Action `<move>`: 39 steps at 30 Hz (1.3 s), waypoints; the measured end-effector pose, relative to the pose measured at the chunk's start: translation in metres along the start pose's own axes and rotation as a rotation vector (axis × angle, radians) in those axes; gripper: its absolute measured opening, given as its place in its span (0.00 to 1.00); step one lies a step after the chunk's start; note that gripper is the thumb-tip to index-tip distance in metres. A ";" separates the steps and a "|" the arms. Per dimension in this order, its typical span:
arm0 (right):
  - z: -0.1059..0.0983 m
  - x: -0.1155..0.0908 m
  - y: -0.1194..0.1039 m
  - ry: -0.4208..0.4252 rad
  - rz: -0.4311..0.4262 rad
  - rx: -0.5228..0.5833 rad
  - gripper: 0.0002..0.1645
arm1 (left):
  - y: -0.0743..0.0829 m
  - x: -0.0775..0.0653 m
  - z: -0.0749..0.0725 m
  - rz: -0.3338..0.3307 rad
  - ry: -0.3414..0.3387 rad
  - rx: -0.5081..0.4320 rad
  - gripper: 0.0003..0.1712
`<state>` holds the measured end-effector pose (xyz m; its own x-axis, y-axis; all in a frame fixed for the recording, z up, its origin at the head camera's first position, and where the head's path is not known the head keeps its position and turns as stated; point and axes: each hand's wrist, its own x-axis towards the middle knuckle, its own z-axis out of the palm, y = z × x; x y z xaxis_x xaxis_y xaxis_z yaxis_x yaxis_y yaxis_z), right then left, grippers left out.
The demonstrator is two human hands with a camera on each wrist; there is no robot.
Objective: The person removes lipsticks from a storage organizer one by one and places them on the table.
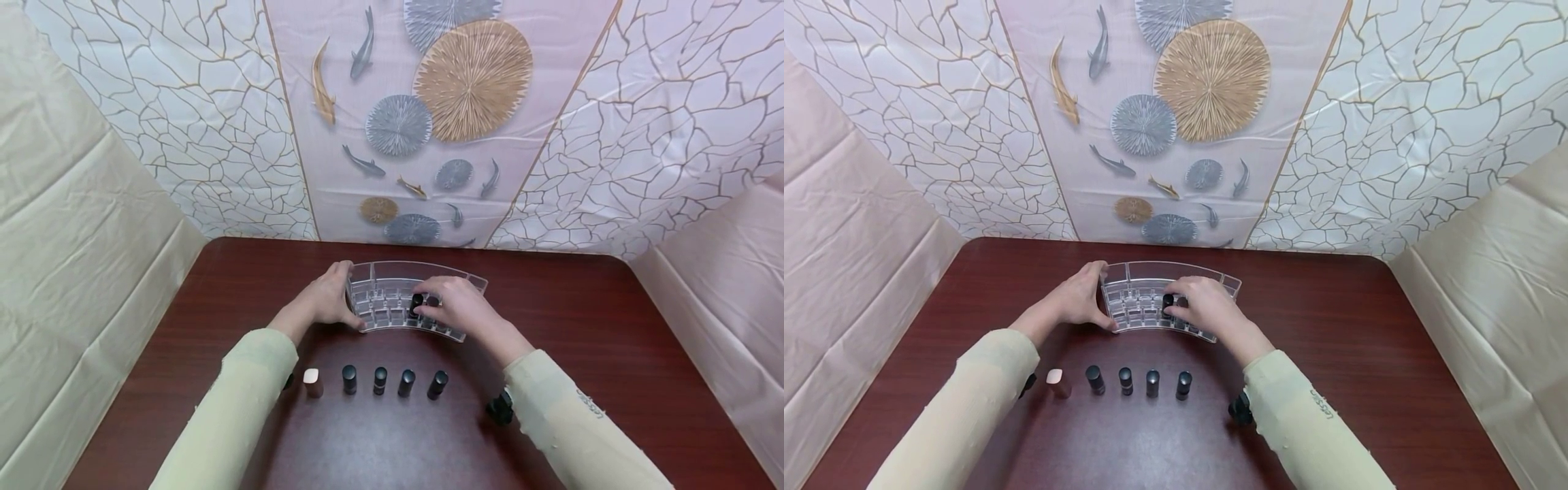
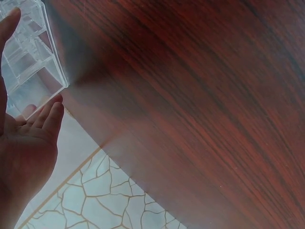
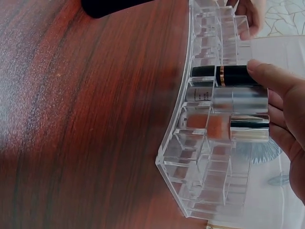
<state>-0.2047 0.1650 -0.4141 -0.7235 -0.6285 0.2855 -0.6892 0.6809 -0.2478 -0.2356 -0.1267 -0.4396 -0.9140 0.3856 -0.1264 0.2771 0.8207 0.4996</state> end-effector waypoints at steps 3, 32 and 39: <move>0.000 0.000 -0.001 -0.004 0.006 0.005 0.19 | 0.000 0.000 0.000 0.002 0.002 -0.001 0.74; -0.038 -0.008 -0.021 0.068 -0.078 0.034 0.17 | -0.002 -0.001 0.003 0.017 0.019 0.004 0.75; -0.047 -0.016 -0.024 0.065 -0.105 0.015 0.17 | -0.002 -0.001 0.002 0.022 0.026 0.000 0.75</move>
<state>-0.1749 0.1768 -0.3693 -0.6439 -0.6699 0.3696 -0.7617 0.6068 -0.2273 -0.2350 -0.1279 -0.4428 -0.9151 0.3923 -0.0936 0.2968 0.8123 0.5020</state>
